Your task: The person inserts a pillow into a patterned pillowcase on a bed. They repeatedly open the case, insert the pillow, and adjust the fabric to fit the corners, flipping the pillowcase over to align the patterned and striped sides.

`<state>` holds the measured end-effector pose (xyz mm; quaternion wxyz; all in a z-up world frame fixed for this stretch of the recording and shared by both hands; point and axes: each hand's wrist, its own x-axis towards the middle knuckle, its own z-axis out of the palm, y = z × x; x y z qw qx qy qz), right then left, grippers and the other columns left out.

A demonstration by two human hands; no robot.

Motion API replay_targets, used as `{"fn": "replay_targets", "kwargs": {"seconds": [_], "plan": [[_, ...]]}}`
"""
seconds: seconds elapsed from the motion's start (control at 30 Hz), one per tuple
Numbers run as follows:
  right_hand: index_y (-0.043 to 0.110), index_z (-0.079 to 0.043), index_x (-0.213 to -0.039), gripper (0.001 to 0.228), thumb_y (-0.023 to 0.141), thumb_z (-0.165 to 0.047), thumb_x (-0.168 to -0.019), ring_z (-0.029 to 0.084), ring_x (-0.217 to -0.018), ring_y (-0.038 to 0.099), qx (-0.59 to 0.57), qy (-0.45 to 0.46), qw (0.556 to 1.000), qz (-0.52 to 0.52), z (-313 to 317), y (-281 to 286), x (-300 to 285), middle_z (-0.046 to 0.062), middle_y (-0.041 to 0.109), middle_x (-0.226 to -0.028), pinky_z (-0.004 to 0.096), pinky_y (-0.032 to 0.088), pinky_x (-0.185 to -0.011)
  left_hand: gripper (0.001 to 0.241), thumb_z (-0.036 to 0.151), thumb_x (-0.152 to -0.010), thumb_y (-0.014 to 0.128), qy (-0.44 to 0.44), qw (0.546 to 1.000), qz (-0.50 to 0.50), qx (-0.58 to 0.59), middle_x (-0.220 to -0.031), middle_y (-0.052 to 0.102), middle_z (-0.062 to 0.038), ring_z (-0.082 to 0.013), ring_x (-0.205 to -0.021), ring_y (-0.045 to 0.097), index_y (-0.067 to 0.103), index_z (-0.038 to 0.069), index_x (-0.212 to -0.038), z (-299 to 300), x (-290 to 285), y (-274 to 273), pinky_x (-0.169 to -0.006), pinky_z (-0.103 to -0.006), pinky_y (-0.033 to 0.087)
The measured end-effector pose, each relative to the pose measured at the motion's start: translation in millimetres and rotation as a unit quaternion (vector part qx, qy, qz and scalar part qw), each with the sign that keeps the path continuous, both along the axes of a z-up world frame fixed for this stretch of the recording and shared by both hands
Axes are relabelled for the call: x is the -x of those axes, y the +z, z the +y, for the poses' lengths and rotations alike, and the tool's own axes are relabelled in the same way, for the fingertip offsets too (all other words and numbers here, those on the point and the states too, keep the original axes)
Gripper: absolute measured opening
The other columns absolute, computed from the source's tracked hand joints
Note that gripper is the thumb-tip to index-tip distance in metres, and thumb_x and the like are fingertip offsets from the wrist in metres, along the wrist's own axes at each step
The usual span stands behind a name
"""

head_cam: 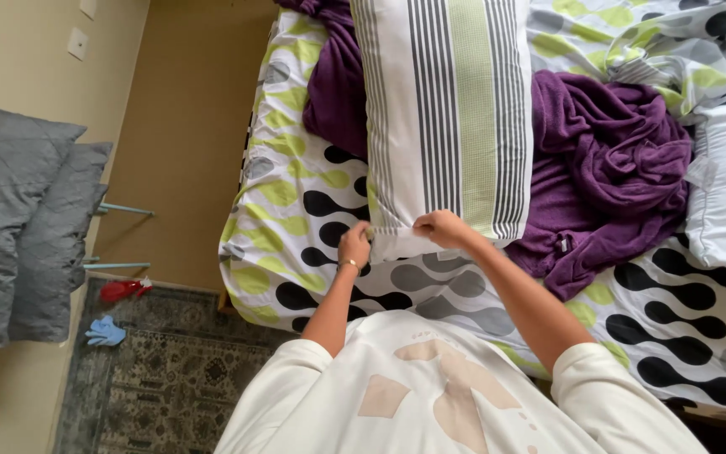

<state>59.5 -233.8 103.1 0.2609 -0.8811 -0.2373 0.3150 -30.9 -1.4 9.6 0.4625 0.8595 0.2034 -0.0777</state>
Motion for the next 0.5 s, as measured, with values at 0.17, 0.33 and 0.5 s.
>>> {"fn": "replay_targets", "kwargs": {"seconds": [0.17,0.33,0.5], "plan": [[0.077,-0.022,-0.095,0.018,0.062,-0.013,-0.095,0.029,-0.081,0.073,0.010,0.004,0.967,-0.254,6.3,-24.6,24.3,0.000,0.075,-0.086,0.042,0.057,-0.074,0.034,0.020,-0.100,0.050,-0.119,0.981,0.113,-0.105,-0.113,0.076,-0.011,-0.0342,-0.111,0.071,0.065,0.029,-0.129,-12.8,15.5,-67.0,-0.096,-0.0506,0.058],[0.070,-0.021,-0.078,0.016,0.063,-0.014,-0.091,0.022,-0.070,0.069,-0.001,-0.021,0.918,-0.397,-9.5,-84.5,45.6,-0.003,0.067,-0.069,0.035,0.055,-0.067,0.029,0.022,-0.101,0.045,-0.080,0.988,0.117,-0.059,-0.112,0.074,-0.017,-0.0417,-0.110,0.070,0.061,0.029,-0.124,-17.5,22.7,-42.1,-0.096,-0.0544,0.057],[0.065,-0.028,-0.113,0.052,0.085,-0.041,-0.067,0.032,-0.105,0.052,0.019,0.086,0.859,-0.504,-25.5,-59.8,59.9,0.005,0.056,-0.103,0.048,0.039,-0.093,0.022,0.016,-0.101,0.041,-0.078,0.989,0.095,-0.077,-0.107,0.073,-0.022,-0.0454,-0.108,0.070,0.052,0.023,-0.119,-9.2,37.0,-34.3,-0.098,-0.0546,0.055]]}}
